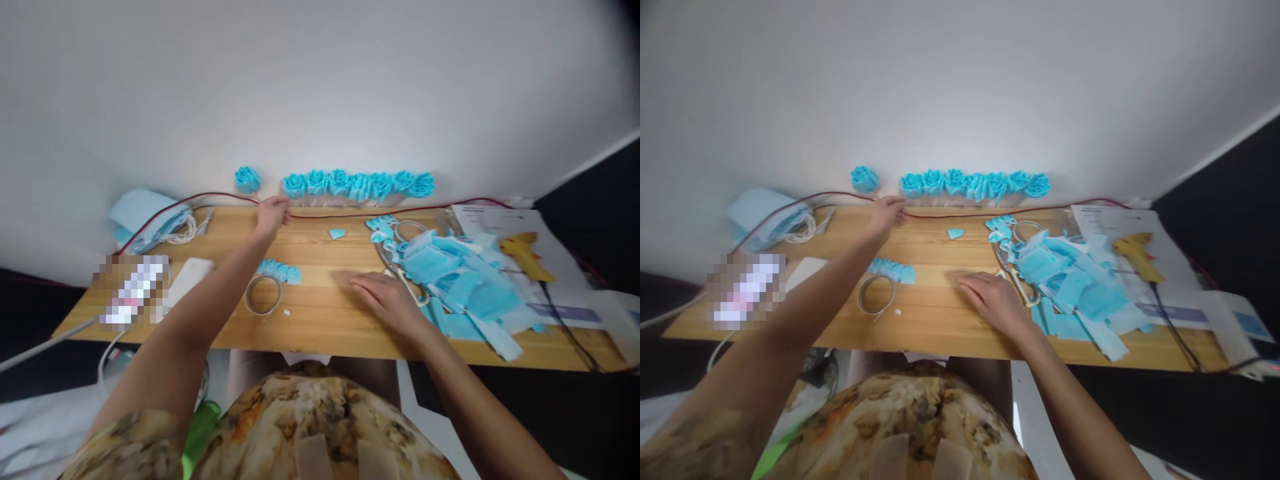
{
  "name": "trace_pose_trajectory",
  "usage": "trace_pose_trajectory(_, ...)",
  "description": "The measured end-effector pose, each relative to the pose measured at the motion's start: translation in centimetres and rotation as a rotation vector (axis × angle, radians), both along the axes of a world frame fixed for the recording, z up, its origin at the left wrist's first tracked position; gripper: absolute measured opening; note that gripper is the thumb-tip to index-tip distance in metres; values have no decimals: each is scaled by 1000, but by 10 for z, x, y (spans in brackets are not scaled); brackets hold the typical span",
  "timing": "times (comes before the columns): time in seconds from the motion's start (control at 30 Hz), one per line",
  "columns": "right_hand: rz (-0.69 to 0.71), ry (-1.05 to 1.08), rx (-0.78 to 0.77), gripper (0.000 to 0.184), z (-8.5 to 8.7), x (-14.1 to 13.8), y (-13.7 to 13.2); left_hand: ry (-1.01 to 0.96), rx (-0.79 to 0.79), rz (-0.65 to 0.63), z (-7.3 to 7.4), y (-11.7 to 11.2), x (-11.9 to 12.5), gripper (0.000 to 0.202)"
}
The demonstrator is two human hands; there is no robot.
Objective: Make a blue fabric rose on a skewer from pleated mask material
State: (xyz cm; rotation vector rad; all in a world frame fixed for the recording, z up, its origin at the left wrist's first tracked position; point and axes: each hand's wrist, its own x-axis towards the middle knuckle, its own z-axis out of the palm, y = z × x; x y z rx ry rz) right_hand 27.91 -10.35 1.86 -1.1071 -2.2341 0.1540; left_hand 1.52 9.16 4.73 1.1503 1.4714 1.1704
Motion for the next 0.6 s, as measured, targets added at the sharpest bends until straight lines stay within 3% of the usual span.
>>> trace_pose_trajectory(0.1, -19, 61, 32, 23, -8, -8, -10, 6, 23, -49, 5, -26, 4, 20)
trace_pose_trajectory(0.2, -27, 89, 12, 25, -15, -15, -16, 107, 39, -278, 0, -50, 1, 14)
trace_pose_trajectory(0.27, -21, 82, -2, 30, -22, -17, -19, 231, 19, -351, -6, -59, -9, 18)
trace_pose_trajectory(0.43, -44, 108, -66, 32, -41, -17, -24, 354, 6, -195, -20, -44, -55, 28)
trace_pose_trajectory(0.6, -89, 149, -174, 33, -48, -15, -24, 318, 63, 11, -25, -10, -86, 17)
